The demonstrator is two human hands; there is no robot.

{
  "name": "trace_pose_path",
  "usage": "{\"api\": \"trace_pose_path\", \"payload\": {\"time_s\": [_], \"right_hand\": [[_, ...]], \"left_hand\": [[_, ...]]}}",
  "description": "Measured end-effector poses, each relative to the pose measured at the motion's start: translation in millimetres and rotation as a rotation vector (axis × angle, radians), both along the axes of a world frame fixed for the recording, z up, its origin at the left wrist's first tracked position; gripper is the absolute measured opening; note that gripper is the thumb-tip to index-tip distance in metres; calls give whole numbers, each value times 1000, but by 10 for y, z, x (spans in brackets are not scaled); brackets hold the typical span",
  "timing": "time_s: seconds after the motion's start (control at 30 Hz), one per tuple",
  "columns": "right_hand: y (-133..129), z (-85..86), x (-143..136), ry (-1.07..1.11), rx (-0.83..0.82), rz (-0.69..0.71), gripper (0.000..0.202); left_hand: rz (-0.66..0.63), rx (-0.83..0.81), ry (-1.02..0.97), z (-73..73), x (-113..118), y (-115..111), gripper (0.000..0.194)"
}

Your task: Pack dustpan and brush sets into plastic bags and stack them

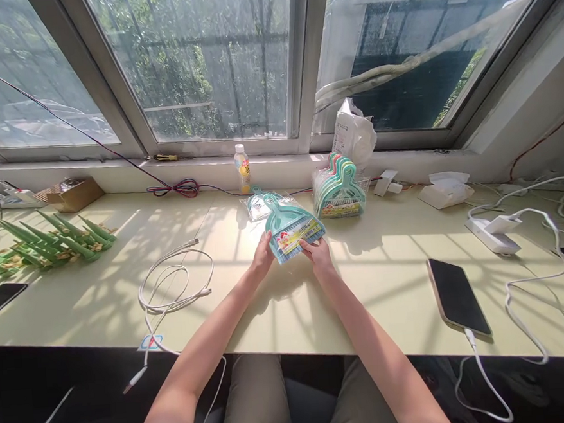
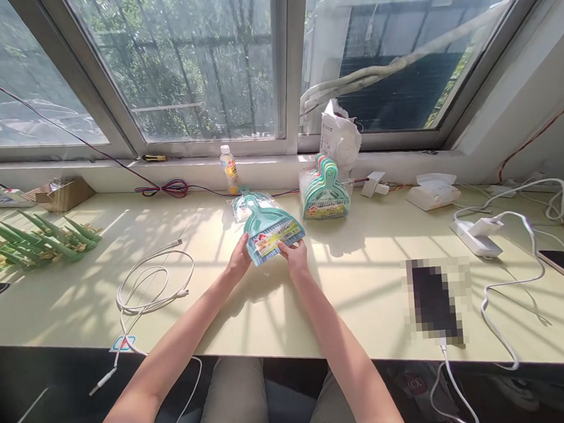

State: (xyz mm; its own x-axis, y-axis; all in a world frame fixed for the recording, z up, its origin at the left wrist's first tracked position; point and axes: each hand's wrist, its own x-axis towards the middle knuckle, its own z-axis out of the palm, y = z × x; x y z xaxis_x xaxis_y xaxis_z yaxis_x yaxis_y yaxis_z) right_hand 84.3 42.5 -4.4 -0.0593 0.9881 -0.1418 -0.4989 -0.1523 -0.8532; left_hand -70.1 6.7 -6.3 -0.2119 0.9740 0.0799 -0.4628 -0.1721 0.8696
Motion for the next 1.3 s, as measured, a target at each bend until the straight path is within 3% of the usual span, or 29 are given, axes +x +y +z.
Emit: {"api": "trace_pose_path", "payload": {"time_s": [0.13, 0.33, 0.5, 0.7, 0.87, 1.03, 1.3], "right_hand": [[-16, 10, -29, -35, 17, 96, 52], [13, 56, 23, -13, -7, 2, 50], [-59, 69, -26, 40, -9, -63, 49], [-36, 82, 20, 16, -17, -88, 47], [-37, 74, -9, 5, 25, -48, 50], [-141, -11, -103, 8, 36, -77, 50], [-195, -43, -156, -2, 68, -89, 59]], "left_hand": [[59, 8, -18, 30, -51, -54, 57], [-179, -96, 14, 79, 56, -110, 66], [-47, 0, 7, 103, 133, -123, 63], [-184, -77, 88, 56, 174, -163, 59], [-45, -92, 121, 110, 165, -163, 55], [171, 4, 170, 108, 175, -147, 50], [86, -96, 183, 53, 184, -181, 54]]}}
